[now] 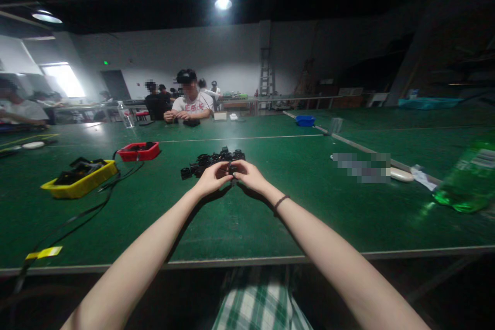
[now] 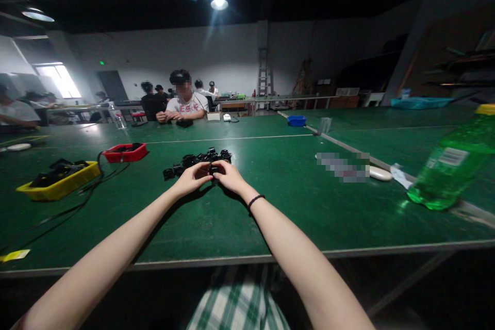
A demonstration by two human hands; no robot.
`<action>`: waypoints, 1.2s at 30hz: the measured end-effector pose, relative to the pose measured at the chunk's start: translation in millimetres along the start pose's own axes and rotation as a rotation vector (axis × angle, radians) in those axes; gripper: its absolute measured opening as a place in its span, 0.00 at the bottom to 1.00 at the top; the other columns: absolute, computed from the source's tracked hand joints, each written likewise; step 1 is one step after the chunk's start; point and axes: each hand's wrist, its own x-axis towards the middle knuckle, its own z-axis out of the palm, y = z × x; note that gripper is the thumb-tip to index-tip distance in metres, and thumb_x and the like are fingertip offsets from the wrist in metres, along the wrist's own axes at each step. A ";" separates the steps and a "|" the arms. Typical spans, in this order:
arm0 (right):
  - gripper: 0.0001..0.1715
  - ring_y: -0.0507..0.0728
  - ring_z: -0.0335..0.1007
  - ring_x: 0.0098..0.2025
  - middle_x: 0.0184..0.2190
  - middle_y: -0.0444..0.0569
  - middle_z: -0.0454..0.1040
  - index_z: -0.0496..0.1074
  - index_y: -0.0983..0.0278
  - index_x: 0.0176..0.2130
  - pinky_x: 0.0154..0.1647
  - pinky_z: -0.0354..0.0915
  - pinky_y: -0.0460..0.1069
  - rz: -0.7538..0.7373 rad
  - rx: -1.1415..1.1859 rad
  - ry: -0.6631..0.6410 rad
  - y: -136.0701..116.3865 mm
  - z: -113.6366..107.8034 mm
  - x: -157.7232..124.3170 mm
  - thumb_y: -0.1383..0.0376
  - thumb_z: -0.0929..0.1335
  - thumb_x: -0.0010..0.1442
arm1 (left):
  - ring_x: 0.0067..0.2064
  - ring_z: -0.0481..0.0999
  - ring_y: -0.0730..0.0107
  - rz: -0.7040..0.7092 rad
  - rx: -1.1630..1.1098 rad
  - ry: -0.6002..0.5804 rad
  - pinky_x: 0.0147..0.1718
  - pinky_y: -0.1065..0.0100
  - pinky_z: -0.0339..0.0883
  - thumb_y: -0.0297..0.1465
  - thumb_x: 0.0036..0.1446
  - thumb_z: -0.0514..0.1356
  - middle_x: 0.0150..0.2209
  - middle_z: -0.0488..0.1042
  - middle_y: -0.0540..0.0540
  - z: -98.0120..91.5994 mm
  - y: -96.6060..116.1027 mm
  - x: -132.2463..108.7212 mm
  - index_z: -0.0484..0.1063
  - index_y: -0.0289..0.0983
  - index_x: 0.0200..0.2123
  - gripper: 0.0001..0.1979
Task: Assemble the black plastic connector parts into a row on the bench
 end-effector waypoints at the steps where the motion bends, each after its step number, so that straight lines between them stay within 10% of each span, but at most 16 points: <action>1: 0.19 0.55 0.71 0.46 0.44 0.51 0.75 0.73 0.65 0.43 0.54 0.65 0.55 0.000 0.001 0.001 0.3 0.0 0.2 0.77 0.67 0.50 | 0.42 0.78 0.59 -0.002 0.002 -0.002 0.46 0.56 0.72 0.38 0.49 0.64 0.44 0.76 0.41 0.1 0.4 0.1 0.69 0.34 0.49 0.25; 36: 0.20 0.55 0.71 0.44 0.45 0.53 0.74 0.71 0.66 0.47 0.50 0.66 0.54 -0.006 -0.104 0.000 1.0 -0.7 -2.2 0.73 0.69 0.52 | 0.45 0.77 0.57 0.006 -0.016 -0.024 0.48 0.55 0.70 0.37 0.52 0.63 0.48 0.75 0.38 -2.5 2.6 -0.3 0.68 0.33 0.52 0.25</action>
